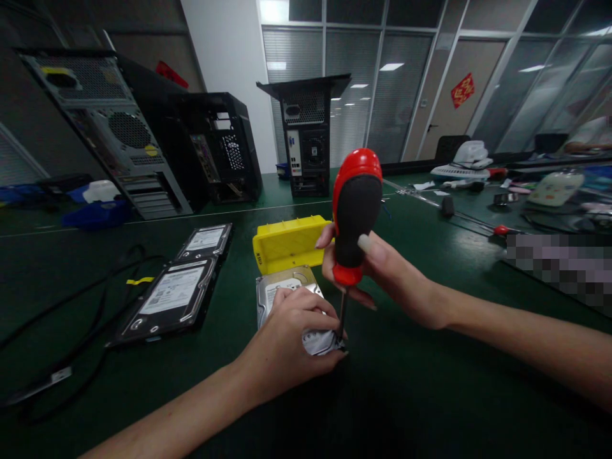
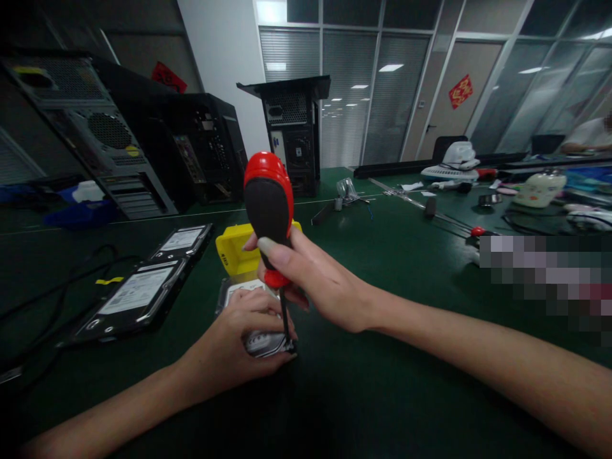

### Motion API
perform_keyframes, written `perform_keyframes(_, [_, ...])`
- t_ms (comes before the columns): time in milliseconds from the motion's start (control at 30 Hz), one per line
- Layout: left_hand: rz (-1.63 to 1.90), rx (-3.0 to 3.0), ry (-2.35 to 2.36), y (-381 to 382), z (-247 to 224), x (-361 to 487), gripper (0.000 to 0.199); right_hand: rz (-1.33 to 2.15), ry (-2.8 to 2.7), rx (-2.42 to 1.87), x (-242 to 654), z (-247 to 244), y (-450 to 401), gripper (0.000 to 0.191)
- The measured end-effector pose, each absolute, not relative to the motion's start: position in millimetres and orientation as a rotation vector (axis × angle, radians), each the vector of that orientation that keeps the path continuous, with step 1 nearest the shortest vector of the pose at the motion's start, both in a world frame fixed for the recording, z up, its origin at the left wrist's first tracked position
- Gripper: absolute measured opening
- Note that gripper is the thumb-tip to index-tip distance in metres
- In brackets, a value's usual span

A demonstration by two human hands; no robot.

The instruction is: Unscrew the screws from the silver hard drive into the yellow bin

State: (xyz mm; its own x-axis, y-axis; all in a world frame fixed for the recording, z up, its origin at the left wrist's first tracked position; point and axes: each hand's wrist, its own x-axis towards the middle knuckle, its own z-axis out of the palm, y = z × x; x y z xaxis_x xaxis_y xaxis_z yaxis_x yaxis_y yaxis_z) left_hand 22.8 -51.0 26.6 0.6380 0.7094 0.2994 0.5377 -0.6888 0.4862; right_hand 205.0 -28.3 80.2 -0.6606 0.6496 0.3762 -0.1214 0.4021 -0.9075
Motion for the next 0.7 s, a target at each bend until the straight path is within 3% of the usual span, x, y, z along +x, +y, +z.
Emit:
perform_keyframes(67, [0.677,2.508,0.985,-50.9,27.2,22.7,0.012,1.298,-1.917,-0.449,203.2,80.4,-25.8,0.040])
perform_keyframes(267, [0.679,2.488,0.985,-51.4,28.7,22.6,0.012,1.031,-1.854,-0.428,195.7,87.9,-20.6,0.023])
perform_keyframes(700, [0.612,2.498,1.004,-51.1,28.8,21.1,0.013,1.466,-1.644,-0.299,191.2,84.9,-22.2,0.031])
